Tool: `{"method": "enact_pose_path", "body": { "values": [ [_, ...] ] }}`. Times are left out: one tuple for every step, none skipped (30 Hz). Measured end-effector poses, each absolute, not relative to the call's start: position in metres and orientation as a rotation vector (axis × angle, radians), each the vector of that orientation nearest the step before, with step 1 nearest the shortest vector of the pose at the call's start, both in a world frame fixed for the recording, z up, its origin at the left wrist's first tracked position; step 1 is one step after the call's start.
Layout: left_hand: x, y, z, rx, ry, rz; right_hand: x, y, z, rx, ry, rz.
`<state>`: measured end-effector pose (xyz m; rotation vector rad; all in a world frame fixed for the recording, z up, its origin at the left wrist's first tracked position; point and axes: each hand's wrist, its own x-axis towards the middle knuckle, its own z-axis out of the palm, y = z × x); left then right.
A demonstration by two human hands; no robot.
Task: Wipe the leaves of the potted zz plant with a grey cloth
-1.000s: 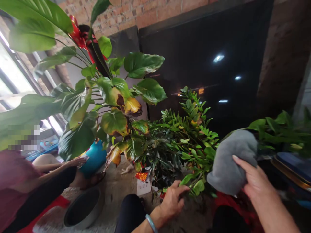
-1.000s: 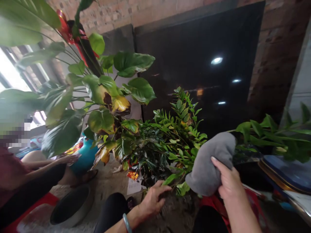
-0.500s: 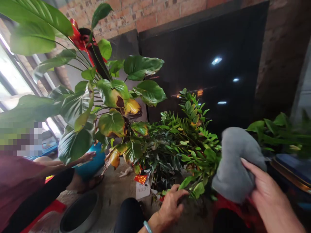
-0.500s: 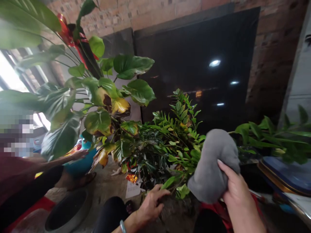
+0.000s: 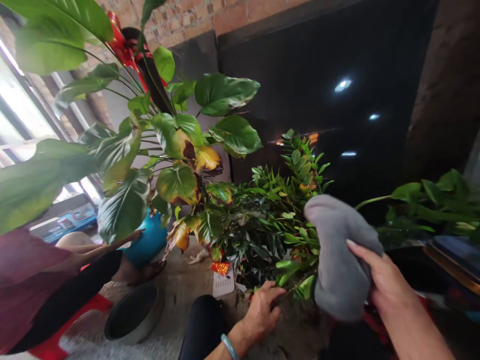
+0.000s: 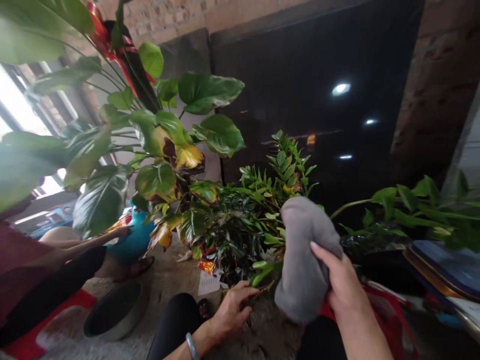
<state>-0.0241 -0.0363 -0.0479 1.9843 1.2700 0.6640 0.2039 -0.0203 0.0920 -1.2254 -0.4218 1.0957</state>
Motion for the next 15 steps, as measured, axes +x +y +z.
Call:
{"method": "enact_pose_path", "body": {
  "values": [
    [-0.025, -0.037, -0.049, 1.981, 1.262, 0.691, 0.204, -0.006, 0.094, -1.170, -0.384, 1.031],
    [-0.025, -0.038, -0.051, 1.986, 1.244, 0.721, 0.200, 0.004, 0.092, -1.148, -0.362, 1.008],
    [-0.025, -0.038, -0.053, 1.991, 1.232, 0.755, 0.195, 0.008, 0.087, -1.161, -0.359, 1.028],
    [-0.026, -0.038, -0.054, 1.998, 1.224, 0.783, 0.187, 0.007, 0.078, -1.201, -0.387, 1.092],
    [-0.026, -0.038, -0.055, 2.004, 1.223, 0.803, 0.179, 0.001, 0.068, -1.256, -0.443, 1.185],
    [-0.027, -0.037, -0.055, 2.009, 1.230, 0.810, 0.170, -0.010, 0.058, -1.314, -0.524, 1.293],
    [-0.028, -0.037, -0.055, 2.014, 1.242, 0.794, 0.161, -0.024, 0.048, -1.367, -0.614, 1.402],
    [-0.029, -0.036, -0.054, 2.012, 1.260, 0.759, 0.154, -0.039, 0.040, -1.406, -0.702, 1.489],
    [-0.032, -0.037, -0.052, 2.004, 1.284, 0.716, 0.149, -0.053, 0.034, -1.430, -0.775, 1.549],
    [-0.037, -0.039, -0.050, 1.996, 1.316, 0.673, 0.146, -0.063, 0.032, -1.446, -0.816, 1.572],
    [-0.043, -0.042, -0.047, 1.992, 1.355, 0.641, 0.146, -0.070, 0.033, -1.450, -0.824, 1.560],
    [-0.053, -0.048, -0.045, 1.999, 1.381, 0.599, 0.147, -0.071, 0.036, -1.447, -0.797, 1.517],
    [-0.064, -0.057, -0.043, 2.012, 1.386, 0.536, 0.149, -0.067, 0.042, -1.433, -0.752, 1.461],
    [-0.077, -0.067, -0.041, 2.023, 1.371, 0.477, 0.152, -0.060, 0.050, -1.405, -0.708, 1.400],
    [-0.092, -0.079, -0.039, 2.042, 1.339, 0.392, 0.154, -0.050, 0.058, -1.361, -0.678, 1.341]
  ]
}}
